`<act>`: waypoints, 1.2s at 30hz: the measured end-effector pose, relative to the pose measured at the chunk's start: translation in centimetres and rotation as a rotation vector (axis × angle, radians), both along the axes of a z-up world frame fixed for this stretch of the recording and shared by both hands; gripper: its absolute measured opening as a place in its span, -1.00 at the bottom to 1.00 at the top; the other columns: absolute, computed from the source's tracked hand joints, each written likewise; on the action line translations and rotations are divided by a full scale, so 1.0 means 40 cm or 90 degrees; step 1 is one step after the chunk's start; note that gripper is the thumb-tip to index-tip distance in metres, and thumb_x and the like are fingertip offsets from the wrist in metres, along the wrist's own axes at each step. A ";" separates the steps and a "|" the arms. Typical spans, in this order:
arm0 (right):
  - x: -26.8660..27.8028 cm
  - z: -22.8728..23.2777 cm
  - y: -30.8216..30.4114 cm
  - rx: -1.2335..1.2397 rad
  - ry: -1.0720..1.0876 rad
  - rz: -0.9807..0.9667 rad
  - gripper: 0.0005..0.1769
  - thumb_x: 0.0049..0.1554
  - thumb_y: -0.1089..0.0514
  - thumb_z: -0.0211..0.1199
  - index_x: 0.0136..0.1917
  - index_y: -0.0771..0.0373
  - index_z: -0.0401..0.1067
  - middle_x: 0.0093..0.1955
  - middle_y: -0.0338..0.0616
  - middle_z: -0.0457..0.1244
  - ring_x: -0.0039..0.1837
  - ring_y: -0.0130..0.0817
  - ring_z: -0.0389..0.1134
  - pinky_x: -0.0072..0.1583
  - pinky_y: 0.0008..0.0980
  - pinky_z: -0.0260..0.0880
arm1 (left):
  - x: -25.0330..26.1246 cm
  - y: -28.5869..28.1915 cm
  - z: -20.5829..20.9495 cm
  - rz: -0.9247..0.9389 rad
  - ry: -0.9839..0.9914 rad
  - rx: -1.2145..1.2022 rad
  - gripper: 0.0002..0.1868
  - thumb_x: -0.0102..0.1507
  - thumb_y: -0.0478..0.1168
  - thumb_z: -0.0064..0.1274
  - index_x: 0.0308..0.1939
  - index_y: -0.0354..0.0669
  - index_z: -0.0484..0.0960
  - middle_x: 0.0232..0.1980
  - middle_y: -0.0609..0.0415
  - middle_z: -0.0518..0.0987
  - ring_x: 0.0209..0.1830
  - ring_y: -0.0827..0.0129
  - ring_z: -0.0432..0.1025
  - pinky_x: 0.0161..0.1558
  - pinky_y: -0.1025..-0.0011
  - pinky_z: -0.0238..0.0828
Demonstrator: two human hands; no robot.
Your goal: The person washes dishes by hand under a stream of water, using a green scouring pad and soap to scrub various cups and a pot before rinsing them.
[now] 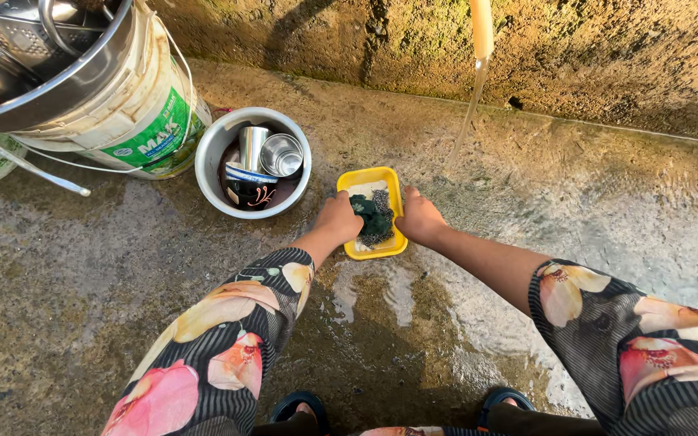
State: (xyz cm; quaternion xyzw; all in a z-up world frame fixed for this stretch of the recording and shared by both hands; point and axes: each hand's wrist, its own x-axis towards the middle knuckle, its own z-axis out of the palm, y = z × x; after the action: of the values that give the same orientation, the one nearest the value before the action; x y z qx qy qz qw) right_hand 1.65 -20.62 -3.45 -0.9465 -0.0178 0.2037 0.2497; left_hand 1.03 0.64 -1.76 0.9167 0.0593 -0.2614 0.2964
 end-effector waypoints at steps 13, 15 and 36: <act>0.065 0.054 -0.201 0.002 -0.045 -0.097 -0.64 0.05 -0.05 0.35 -0.04 0.29 0.57 -0.10 0.12 0.43 -0.01 -0.01 0.49 0.08 -0.08 0.48 | 0.045 -0.087 -0.012 0.033 -0.168 -0.178 -0.23 0.22 -0.23 0.04 0.50 -0.27 0.17 0.11 -0.25 0.61 0.16 -0.08 0.49 0.20 0.11 0.40; 0.060 0.049 -0.274 0.015 -0.076 -0.131 -0.65 0.04 -0.02 0.34 -0.03 0.29 0.56 -0.10 0.11 0.43 -0.02 0.00 0.48 0.06 -0.06 0.46 | 0.049 -0.121 0.000 0.024 -0.157 -0.186 -0.23 0.24 -0.20 0.05 0.51 -0.24 0.15 0.15 -0.23 0.59 0.18 -0.06 0.47 0.21 0.11 0.38; 0.015 0.134 -0.350 0.148 -0.004 -0.277 -0.72 0.10 0.18 0.29 0.04 0.39 0.48 -0.10 -0.02 0.42 -0.11 -0.25 0.51 -0.08 -0.27 0.55 | 0.046 -0.169 -0.002 -0.072 -0.166 -0.178 -0.27 0.26 -0.21 0.04 0.48 -0.31 0.19 0.22 -0.25 0.54 0.23 -0.02 0.44 0.25 0.14 0.35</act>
State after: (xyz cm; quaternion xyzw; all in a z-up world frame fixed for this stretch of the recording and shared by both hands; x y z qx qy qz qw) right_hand 2.25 -34.62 1.92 -0.8937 0.1621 0.1387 0.3947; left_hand 2.89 -6.13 -1.85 0.8945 -0.0684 -0.1621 0.4109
